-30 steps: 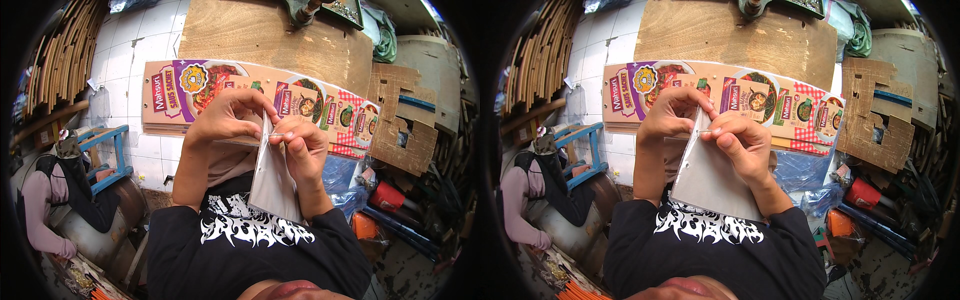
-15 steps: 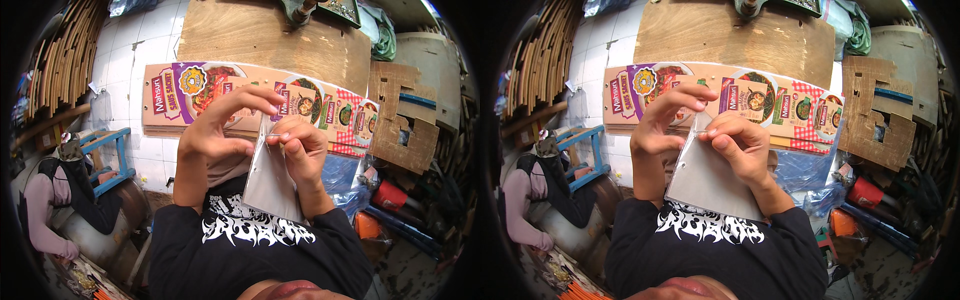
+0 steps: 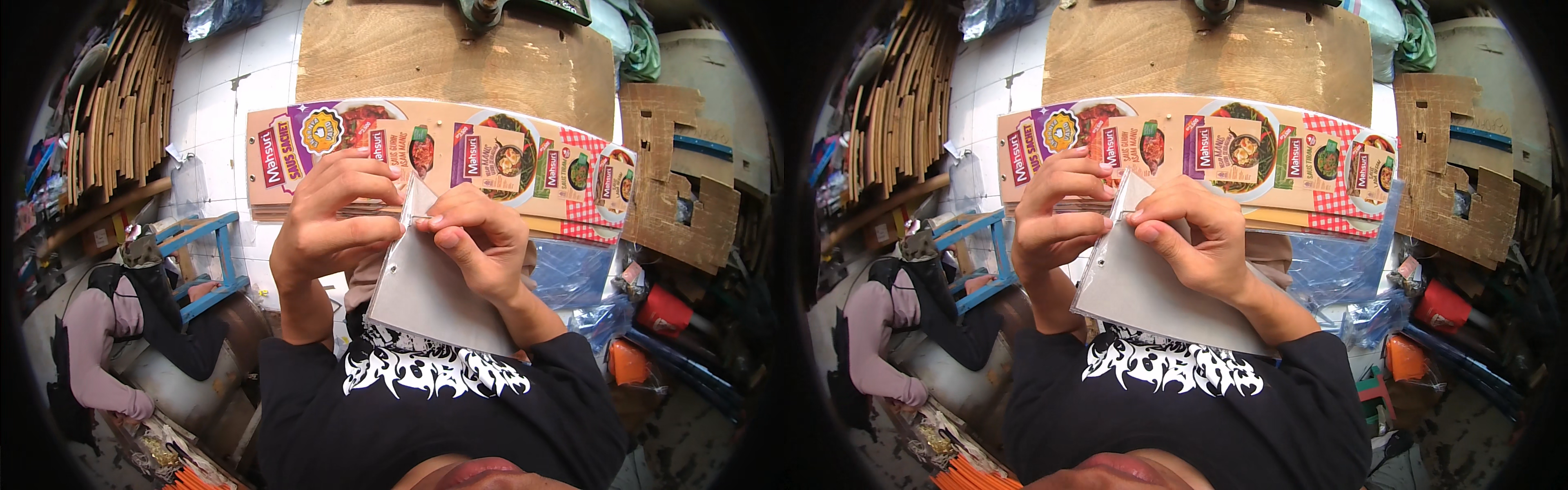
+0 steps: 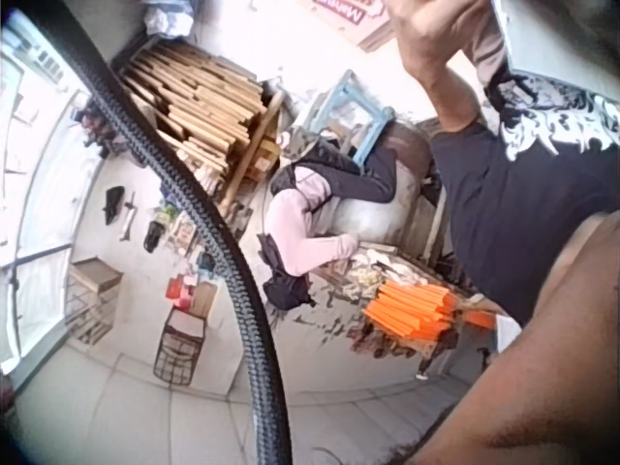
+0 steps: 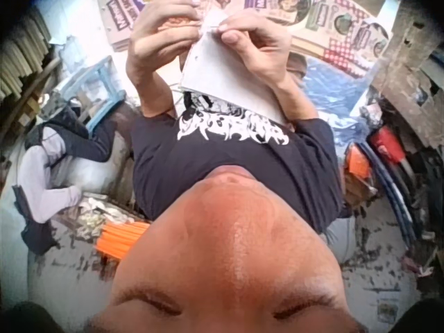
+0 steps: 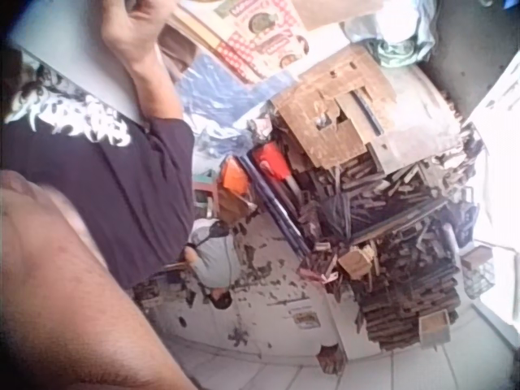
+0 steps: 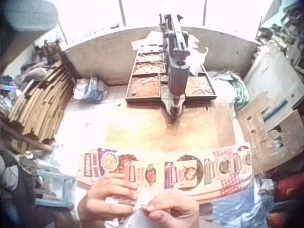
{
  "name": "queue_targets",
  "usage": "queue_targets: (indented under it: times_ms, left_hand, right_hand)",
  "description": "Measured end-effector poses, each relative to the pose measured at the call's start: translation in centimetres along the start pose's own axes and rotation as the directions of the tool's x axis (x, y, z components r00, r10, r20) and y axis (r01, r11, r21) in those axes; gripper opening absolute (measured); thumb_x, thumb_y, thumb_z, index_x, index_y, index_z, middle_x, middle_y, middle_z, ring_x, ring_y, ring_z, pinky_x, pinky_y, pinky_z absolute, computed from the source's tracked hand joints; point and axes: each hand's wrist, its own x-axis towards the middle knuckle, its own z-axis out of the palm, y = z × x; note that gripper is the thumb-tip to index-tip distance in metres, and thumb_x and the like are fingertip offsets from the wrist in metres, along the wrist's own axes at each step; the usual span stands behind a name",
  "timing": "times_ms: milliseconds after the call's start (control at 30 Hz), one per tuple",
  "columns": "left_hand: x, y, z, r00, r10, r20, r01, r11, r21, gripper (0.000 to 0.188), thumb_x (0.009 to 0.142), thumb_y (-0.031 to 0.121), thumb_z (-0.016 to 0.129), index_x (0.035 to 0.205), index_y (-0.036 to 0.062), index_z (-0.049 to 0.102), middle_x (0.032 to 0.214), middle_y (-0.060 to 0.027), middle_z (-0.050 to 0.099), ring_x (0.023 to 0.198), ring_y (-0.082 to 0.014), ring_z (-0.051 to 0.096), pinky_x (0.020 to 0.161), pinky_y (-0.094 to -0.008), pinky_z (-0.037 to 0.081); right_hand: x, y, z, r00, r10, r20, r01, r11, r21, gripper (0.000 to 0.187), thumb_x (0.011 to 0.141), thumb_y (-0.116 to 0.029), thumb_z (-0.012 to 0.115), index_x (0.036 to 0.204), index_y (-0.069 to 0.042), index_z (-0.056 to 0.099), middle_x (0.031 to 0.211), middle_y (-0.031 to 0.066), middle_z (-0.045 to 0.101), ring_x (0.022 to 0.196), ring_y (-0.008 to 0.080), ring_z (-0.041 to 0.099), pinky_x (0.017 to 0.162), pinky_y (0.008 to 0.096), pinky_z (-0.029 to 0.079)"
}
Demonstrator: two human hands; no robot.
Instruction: The person prepares a stack of sauce sachet packaging labels by hand, aligning the sheets and inserting a metal pin through pre-punched holes in the corners to secure the bundle.
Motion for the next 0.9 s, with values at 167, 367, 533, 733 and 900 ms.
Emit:
queue_targets:
  times_ms: [167,367,533,733,900]
  left_hand:
    - [0.38,0.25,-0.12,0.999,0.012,0.037,-0.014,0.999,0.049,0.019,0.066,0.013,0.080,0.081,0.0149,0.067,0.092,-0.0032,0.065,0.097,-0.0268,0.067,0.088,-0.0464,0.051]
    - [0.00,0.30,-0.04,0.999,0.024,0.045,-0.027,0.997,0.070,0.019,0.066,0.015,0.080,0.081,0.0158,0.068,0.092,-0.0027,0.065,0.096,-0.0262,0.067,0.088,-0.0468,0.051]
    - [-0.01,0.48,-0.02,0.998,0.036,0.056,-0.039,0.997,0.069,0.016,0.068,0.015,0.077,0.081,0.0160,0.067,0.088,-0.0021,0.062,0.094,-0.0257,0.067,0.087,-0.0455,0.051]
    - [-0.04,0.59,0.26,0.996,0.074,0.059,-0.078,0.994,0.072,0.015,0.068,0.014,0.074,0.080,0.0162,0.066,0.086,-0.0024,0.060,0.092,-0.0252,0.067,0.084,-0.0433,0.052]
    - [-0.25,0.41,0.39,0.993,0.095,0.063,-0.100,0.993,0.066,0.017,0.067,0.014,0.074,0.081,0.0155,0.066,0.087,-0.0028,0.060,0.091,-0.0252,0.067,0.081,-0.0421,0.052]
  right_hand:
    - [-0.23,0.00,0.08,1.000,-0.007,-0.008,0.007,1.000,-0.014,0.007,0.084,-0.004,0.074,0.090,0.000,0.071,0.086,0.0096,0.072,0.082,0.0190,0.065,0.074,0.0287,0.050]
    - [-0.35,-0.02,0.12,1.000,-0.027,0.008,0.028,0.999,-0.021,0.008,0.083,-0.004,0.075,0.090,-0.001,0.072,0.086,0.0085,0.072,0.080,0.0183,0.065,0.074,0.0289,0.050]
    - [-0.44,0.01,0.16,0.999,-0.047,0.022,0.048,0.998,-0.027,0.006,0.084,-0.005,0.074,0.088,-0.002,0.072,0.085,0.0077,0.073,0.080,0.0183,0.065,0.074,0.0295,0.049]
    - [-0.69,-0.30,0.19,1.000,-0.023,0.018,0.024,1.000,-0.011,0.005,0.085,-0.005,0.073,0.088,-0.002,0.071,0.085,0.0072,0.073,0.080,0.0180,0.064,0.075,0.0297,0.048]
    - [-0.89,-0.22,0.41,1.000,-0.003,0.004,0.003,1.000,0.015,0.005,0.085,-0.005,0.073,0.088,-0.002,0.071,0.085,0.0072,0.072,0.079,0.0179,0.064,0.075,0.0296,0.048]
